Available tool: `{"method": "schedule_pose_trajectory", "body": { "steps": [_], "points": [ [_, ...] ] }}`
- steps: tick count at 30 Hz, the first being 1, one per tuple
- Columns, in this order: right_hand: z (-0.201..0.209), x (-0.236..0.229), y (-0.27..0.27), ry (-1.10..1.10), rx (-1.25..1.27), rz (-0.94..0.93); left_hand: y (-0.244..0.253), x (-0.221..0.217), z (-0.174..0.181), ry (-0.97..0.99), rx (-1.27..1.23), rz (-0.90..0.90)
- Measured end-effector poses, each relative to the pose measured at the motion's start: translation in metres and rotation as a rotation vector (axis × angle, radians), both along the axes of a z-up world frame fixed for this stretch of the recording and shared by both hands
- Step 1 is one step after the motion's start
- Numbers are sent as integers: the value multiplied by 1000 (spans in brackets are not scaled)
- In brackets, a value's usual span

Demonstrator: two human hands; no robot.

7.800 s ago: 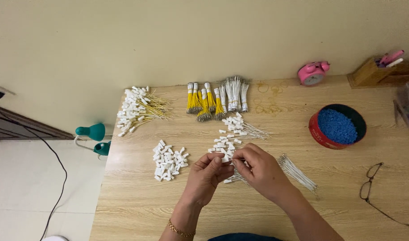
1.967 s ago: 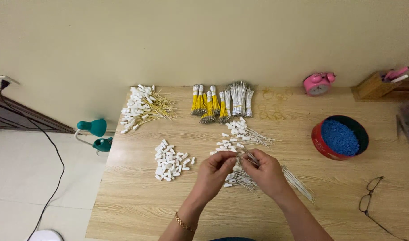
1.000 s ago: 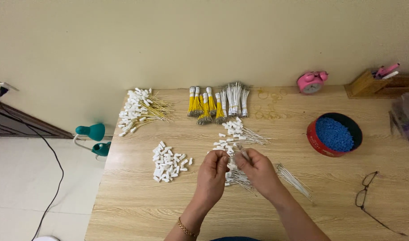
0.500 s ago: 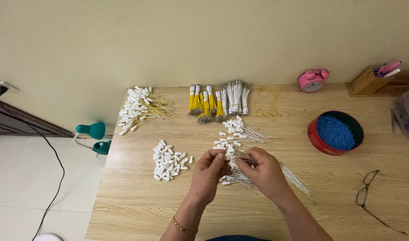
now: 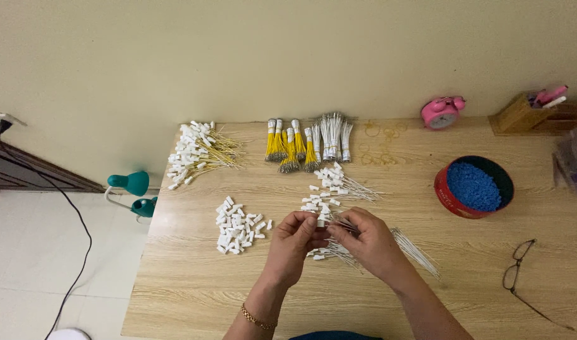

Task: The recorder is attaching small white plastic connectors to the ends of thin metal wires at a workbench.

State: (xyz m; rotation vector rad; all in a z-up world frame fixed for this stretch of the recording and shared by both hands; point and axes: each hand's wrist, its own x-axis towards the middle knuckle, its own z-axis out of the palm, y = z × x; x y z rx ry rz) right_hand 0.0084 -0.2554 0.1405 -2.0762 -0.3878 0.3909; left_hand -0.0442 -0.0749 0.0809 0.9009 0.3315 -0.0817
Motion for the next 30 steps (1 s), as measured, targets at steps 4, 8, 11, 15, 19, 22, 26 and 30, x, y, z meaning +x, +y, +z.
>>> {"method": "schedule_pose_trajectory", "body": {
  "steps": [4, 8, 11, 15, 19, 22, 26, 30],
  "points": [
    [-10, -2, -1, 142, 110, -29, 1, 2, -3, 6, 8, 9],
    [-5, -4, 3, 23, 85, -32, -1, 4, -15, 2, 9, 4],
    [-13, -3, 3, -124, 42, -8, -6, 6, -21, 12, 5, 11],
    [-29, 0, 4, -163, -32, -13, -11, 7, -32, 60, 23, 23],
    [-69, 13, 5, -33, -139, 14, 2, 15, -74, 98, 85, 4],
    [-131, 21, 1, 55, -96, 29, 25, 24, -80, 119, 474, -30],
    [-197, 27, -13, -33, -151, 45, 68, 27, -110, 350, 1611, -126],
    [-195, 31, -21, 196, -247, 11, 82, 26, -108, 495, 1957, -207]
  ]
}}
